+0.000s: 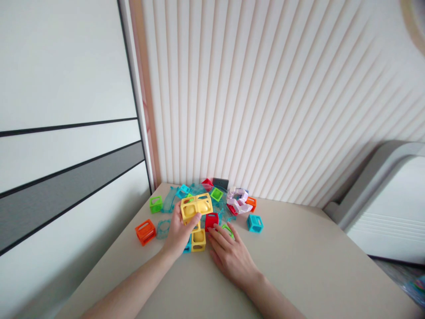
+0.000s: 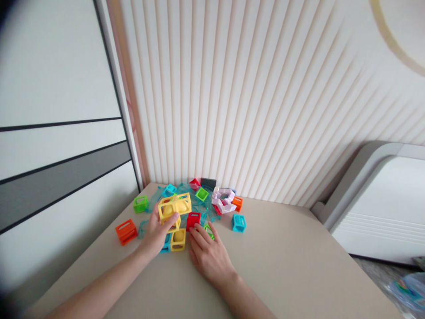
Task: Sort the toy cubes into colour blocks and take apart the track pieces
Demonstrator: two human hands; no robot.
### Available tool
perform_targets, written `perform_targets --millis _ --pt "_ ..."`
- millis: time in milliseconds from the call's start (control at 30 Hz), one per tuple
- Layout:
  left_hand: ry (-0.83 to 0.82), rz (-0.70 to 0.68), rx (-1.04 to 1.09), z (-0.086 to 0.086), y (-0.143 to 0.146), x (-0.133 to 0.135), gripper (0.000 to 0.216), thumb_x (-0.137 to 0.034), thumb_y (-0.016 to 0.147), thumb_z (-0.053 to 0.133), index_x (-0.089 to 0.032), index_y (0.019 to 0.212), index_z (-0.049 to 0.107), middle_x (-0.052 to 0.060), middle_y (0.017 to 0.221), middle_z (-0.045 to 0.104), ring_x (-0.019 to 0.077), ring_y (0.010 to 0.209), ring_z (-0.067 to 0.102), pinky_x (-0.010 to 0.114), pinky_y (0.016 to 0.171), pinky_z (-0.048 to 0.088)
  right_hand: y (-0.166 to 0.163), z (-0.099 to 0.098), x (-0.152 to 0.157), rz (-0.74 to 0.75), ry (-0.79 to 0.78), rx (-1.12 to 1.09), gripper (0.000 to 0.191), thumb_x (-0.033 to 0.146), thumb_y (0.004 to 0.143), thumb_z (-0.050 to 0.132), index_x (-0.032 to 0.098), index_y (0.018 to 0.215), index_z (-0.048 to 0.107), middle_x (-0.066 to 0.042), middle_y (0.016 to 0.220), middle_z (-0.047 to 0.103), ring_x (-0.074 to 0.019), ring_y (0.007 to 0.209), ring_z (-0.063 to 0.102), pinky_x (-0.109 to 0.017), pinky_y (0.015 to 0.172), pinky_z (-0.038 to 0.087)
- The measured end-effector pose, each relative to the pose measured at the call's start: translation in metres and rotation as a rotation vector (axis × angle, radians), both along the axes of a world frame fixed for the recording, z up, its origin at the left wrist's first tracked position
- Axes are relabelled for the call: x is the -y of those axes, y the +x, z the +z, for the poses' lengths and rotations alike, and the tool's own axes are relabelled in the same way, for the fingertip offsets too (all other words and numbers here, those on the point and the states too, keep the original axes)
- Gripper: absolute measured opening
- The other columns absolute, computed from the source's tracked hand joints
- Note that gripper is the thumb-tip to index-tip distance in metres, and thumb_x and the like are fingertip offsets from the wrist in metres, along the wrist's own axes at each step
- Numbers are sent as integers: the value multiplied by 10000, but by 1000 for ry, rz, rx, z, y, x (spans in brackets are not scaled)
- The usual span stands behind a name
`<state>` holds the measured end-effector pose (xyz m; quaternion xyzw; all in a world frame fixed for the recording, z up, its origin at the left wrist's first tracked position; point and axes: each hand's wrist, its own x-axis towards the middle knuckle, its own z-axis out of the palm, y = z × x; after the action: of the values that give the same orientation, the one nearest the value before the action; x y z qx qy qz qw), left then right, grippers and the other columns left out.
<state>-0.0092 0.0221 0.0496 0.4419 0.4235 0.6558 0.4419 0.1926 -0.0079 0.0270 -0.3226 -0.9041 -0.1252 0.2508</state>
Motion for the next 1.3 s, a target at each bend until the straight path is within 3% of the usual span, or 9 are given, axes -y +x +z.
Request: perform_targets --millis 200,333,467,600,933,1100,1300 --pt "14 -12 -12 2 0 0 528 -385 779 790 -243 1210 520 54 1116 725 233 1005 718 344 864 567 -4 -1 2 -36 23 67 415 275 1002 528 271 1416 533 -117 1350 641 -272 1329 530 -547 1121 411" --pt "10 -19 -31 4 0 -1 556 -392 774 791 -232 1224 506 58 1124 725 235 1014 716 342 875 560 -10 -5 2 -58 36 40 358 354 996 563 337 1354 573 -91 1369 614 -277 1323 518 -582 1124 389" --pt "2 -19 -38 5 1 0 562 -406 764 790 -226 1218 513 65 1125 727 250 1017 719 355 870 566 -13 -10 0 -77 39 -4 277 406 962 623 319 1224 636 -64 1295 649 -285 1293 523 -604 1141 360" --pt "7 -52 -11 4 3 2 564 -393 774 786 -233 1236 505 63 1135 729 247 1038 716 356 884 566 -14 -12 -1 -89 45 -16 163 343 947 655 300 1105 659 -57 1208 678 -291 1267 541 -602 1116 400" --pt "17 -99 -12 1 7 4 568 -355 772 793 -227 1239 496 78 1155 724 255 1048 719 371 907 568 -16 -6 3 15 -32 -30 50 212 977 561 207 943 598 -115 1310 681 -325 1367 511 -598 1107 440" --pt "-6 -124 -6 0 8 6 571 -359 774 786 -230 1240 484 76 1177 716 257 1079 708 378 929 562 -12 -3 0 53 -85 -91 116 123 980 469 192 1004 559 -147 1320 678 -285 1346 546 -572 1139 417" --pt "-17 -122 5 6 8 7 560 -374 769 786 -229 1221 489 69 1157 722 254 1062 714 371 920 565 -3 -3 1 80 -164 -217 412 90 983 389 158 1389 414 -144 1321 671 -229 1361 531 -493 1172 402"
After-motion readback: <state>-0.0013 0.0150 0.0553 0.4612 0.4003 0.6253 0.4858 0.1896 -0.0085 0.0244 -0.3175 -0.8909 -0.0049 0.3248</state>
